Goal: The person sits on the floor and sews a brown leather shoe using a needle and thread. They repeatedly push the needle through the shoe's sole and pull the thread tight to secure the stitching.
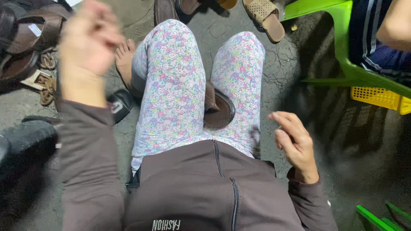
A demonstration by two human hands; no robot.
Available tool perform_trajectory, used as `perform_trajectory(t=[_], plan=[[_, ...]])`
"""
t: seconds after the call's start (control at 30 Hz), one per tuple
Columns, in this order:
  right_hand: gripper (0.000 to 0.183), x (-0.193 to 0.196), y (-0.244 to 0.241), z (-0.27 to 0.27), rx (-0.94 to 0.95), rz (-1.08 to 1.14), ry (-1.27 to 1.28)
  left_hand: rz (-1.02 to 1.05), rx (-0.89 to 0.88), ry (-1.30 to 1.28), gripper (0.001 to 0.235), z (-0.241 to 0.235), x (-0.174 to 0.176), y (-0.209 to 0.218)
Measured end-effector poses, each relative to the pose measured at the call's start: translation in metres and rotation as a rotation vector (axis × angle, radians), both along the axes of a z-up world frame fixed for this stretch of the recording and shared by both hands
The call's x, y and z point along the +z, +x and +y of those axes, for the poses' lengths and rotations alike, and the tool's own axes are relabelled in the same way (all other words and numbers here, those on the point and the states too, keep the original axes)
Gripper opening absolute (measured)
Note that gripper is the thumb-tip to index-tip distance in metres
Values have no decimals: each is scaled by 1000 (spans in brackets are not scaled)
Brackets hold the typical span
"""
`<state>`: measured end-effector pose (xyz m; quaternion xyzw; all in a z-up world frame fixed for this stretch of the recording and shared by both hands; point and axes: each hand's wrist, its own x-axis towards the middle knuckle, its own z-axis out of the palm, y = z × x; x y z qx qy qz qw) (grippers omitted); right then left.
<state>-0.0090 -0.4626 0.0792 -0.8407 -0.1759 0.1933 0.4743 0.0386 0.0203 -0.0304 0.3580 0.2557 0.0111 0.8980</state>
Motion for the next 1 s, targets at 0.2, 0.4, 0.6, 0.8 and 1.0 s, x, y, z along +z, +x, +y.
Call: perform_trajectory(t=[0.2, 0.4, 0.6, 0.8, 1.0], plan=[[45, -28, -12, 24, 276, -273, -410, 915, -598, 2082, 41, 69, -39, -53], [34, -41, -9, 34, 233, -209, -478, -600, -177, 1762, 6, -92, 21, -38], [30, -35, -3, 39, 239, -214, -434, -752, -785, 1263, 20, -180, 37, -15], [39, -33, 2, 35, 306, -175, -588, -794, -894, 1292, 39, -203, -11, -11], [45, -6, 12, 49, 486, -335, -857, -746, -926, 1288, 35, -212, -12, -12]])
